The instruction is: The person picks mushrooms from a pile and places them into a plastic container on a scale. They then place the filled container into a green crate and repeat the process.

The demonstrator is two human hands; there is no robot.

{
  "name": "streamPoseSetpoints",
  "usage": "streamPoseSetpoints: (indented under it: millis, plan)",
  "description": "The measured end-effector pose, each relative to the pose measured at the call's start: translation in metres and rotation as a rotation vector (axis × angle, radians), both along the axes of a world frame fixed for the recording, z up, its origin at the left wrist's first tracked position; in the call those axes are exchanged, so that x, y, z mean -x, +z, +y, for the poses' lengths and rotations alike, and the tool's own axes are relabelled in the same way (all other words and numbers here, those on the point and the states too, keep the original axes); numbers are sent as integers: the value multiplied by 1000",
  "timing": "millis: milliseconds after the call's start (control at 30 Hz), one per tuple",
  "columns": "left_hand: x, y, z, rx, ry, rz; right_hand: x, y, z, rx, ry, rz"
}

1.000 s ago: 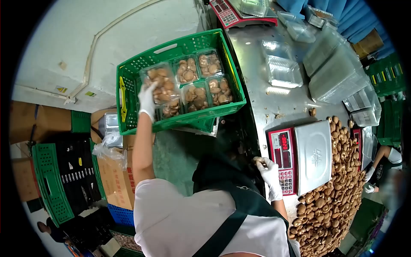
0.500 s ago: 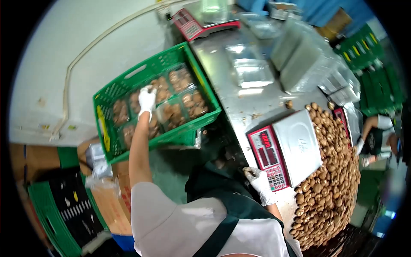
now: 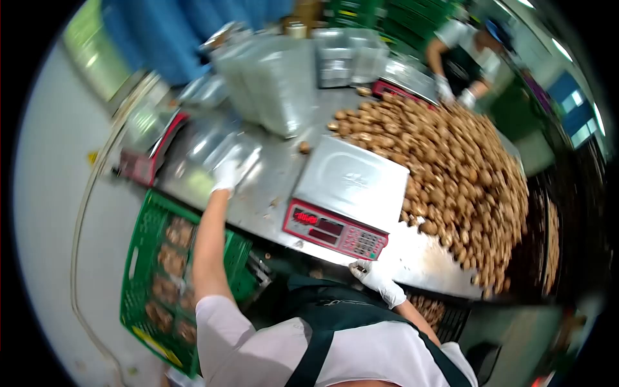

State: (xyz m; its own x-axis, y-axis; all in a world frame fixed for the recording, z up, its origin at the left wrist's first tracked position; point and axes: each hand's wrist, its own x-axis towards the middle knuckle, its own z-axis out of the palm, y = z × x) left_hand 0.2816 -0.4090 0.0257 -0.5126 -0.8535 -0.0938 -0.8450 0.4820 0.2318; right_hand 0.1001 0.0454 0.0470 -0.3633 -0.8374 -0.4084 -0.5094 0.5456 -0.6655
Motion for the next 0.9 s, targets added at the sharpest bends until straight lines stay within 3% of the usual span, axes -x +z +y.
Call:
streamPoseSetpoints:
  millis: [33,100,167,200,267,333,367,533,567,633,667,700,767,800,900]
  plan:
    - [-13,-56,-36,192,-136,197,4,-15,12,9,-91,-95]
    - [-18,-53,-48,127,-196,341,4,-23,31,177,-103,31]
    - [-14,-11,-41,-7,-179,160,3,-26,42,78,-193,30]
    - [-27,-44,-79,-61,-193,204,2,-29,46,42,-211,47]
    - [-33,-60,-104,-387,-29,338,0,-31,54,35,-277,26]
    - [-29,-53,-111,-456,-10,326,2,-29,57,0,-278,13]
    - [-30,-62,-121,-353,6,326,3,-29,57,-23,-267,13]
    - [-2,2,-60,-417,179,407,15,-27,56,1,-286,-58]
    - [-4,-3,-67,-412,172,397,19,-28,56,6,-293,-68]
    - [-18,-23,-87,-258,52,339,27,-30,57,47,-287,-43]
    - [-15,-16,-80,-108,48,183,33,-29,58,45,-279,-15]
    - [-14,-9,-73,-103,49,176,39,-29,59,44,-270,12]
    - [-12,5,-64,217,81,45,55,-31,63,76,-345,19]
    - [-15,13,-63,220,83,41,64,-30,64,87,-387,54]
    - [-17,43,-53,423,430,519,100,-33,69,65,-543,164]
